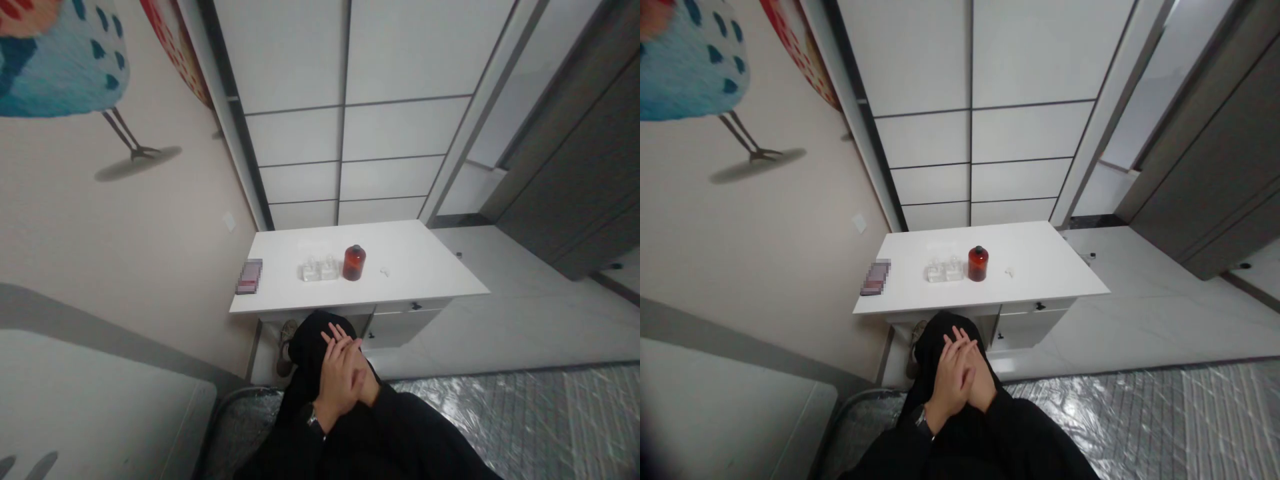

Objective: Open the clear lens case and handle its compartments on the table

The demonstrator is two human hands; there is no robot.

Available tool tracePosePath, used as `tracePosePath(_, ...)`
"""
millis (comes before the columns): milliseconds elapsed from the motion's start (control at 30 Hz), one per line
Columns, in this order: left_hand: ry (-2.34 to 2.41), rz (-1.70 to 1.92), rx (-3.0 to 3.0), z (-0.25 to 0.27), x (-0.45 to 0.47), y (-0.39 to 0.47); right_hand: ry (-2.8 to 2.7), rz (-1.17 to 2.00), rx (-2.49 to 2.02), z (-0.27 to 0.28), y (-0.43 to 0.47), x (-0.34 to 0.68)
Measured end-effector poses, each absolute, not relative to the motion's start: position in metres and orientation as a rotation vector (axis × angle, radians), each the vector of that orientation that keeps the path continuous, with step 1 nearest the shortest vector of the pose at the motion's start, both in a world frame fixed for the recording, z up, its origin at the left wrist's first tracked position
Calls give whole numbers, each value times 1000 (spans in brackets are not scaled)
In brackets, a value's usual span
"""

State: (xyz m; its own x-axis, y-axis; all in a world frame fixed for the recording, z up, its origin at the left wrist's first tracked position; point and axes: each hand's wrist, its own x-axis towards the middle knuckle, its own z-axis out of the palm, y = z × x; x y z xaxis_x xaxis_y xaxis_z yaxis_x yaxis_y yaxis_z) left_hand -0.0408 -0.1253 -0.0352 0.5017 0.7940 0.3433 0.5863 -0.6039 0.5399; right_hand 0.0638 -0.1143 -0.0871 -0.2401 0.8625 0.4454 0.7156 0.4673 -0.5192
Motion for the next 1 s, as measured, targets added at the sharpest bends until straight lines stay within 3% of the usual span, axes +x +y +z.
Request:
tracePosePath(367,1157,1033,2156,-43,-97,-122,-2000,395,-1518,-75,-183,102)
tracePosePath(567,1327,1189,1962,-16,-124,-1,-1926,395,-1577,-68,-168,115)
tracePosePath(733,1388,1203,1851,-21,-132,104,-1867,446,-1676,-65,-136,115)
tracePosePath(1000,1234,1096,1823,-35,-118,166,-1939,313,-1510,-30,-41,99)
